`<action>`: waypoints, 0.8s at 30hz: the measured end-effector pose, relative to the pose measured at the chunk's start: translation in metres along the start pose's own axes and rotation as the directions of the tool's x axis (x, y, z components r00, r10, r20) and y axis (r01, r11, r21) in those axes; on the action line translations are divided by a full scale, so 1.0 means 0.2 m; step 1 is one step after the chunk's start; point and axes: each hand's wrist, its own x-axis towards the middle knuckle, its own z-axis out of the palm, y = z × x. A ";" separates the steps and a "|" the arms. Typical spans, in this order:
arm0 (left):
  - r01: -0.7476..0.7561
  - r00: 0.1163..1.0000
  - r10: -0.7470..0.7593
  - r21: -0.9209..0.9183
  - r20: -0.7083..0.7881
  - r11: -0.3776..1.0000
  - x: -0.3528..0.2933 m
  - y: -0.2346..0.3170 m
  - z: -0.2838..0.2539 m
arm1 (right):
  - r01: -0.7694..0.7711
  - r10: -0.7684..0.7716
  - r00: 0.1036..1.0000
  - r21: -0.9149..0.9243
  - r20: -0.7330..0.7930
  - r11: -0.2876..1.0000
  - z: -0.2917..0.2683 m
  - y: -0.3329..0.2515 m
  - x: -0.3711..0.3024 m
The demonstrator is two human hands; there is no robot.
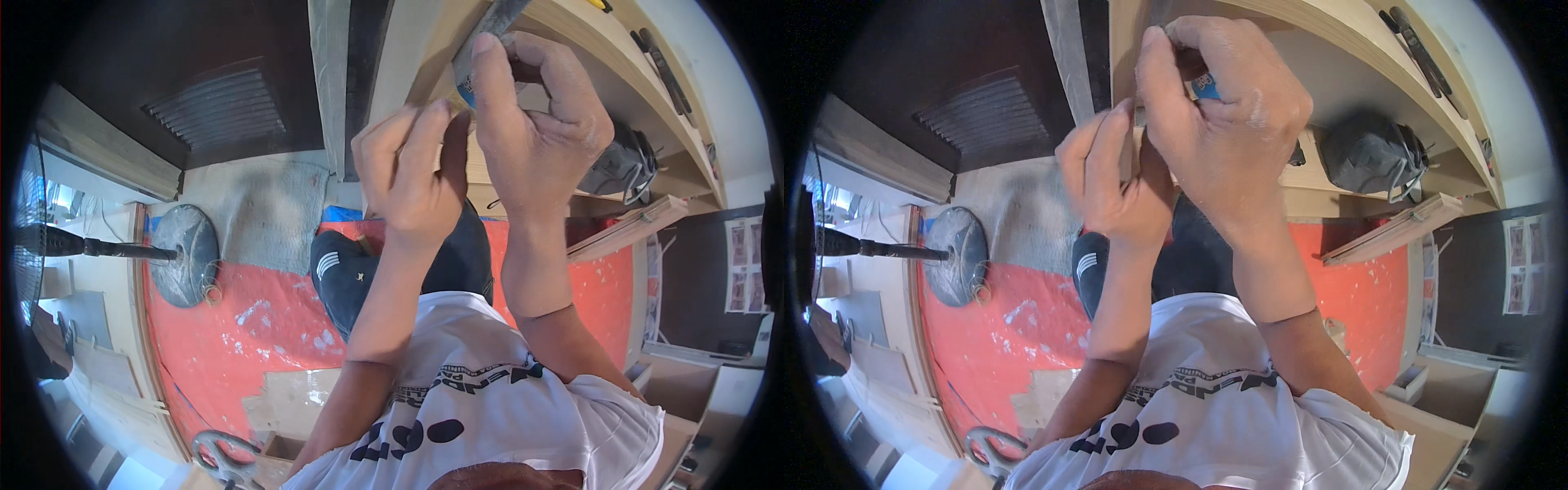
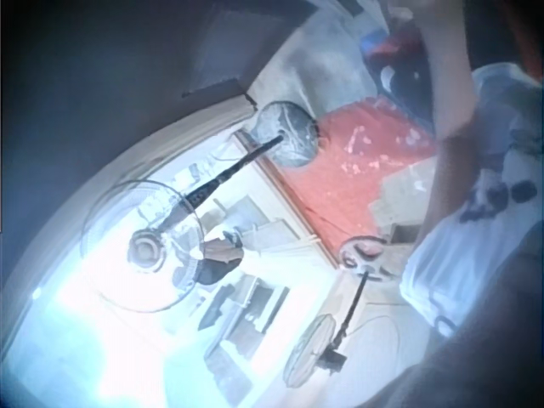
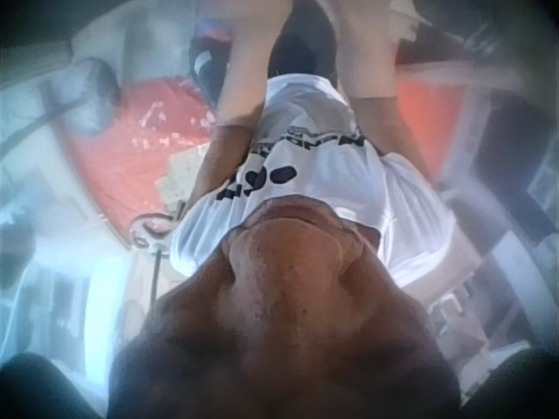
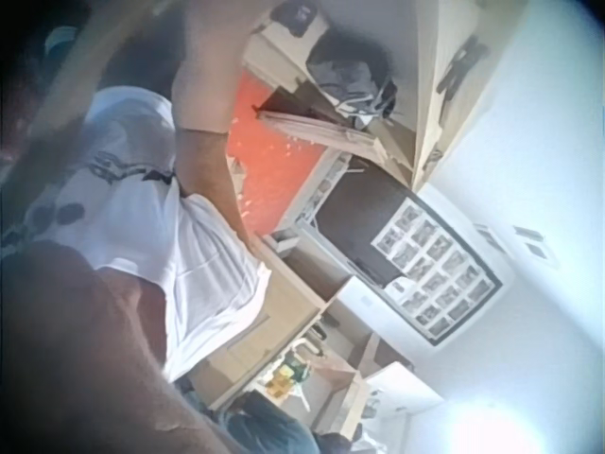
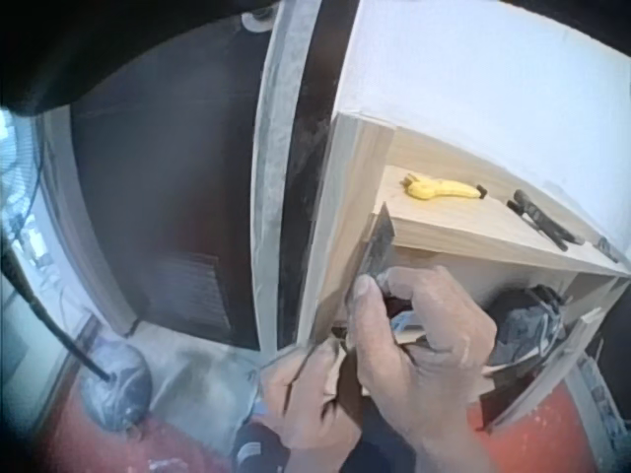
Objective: The person uses a hammer and a utility knife to work on a wooden cabinet. They tap the wood with the hammer, cut a coiled wire with the knife, and handle small components inside the cabinet.
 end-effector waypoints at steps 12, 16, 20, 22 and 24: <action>-0.112 0.984 0.108 -0.022 -0.140 0.993 0.11 -0.05 0.16 | 0.043 -0.041 0.998 -0.063 0.040 0.997 -0.03 -0.04 0.04; -0.157 0.983 0.157 0.008 -0.099 0.988 0.11 -0.04 0.14 | -0.055 0.050 0.996 0.071 0.077 0.996 -0.02 -0.02 0.04; -0.111 0.991 0.116 0.072 -0.061 0.991 0.09 -0.01 0.12 | -0.006 0.004 0.997 0.025 0.073 1.000 -0.02 -0.03 0.00; -0.101 0.992 0.106 0.078 -0.070 0.992 0.09 -0.01 0.12 | -0.006 0.002 0.996 0.050 0.085 0.999 -0.02 -0.03 0.00; -0.099 0.991 0.106 0.083 -0.078 0.992 0.09 -0.02 0.12 | 0.004 -0.013 0.995 0.093 0.101 0.996 -0.05 -0.03 0.01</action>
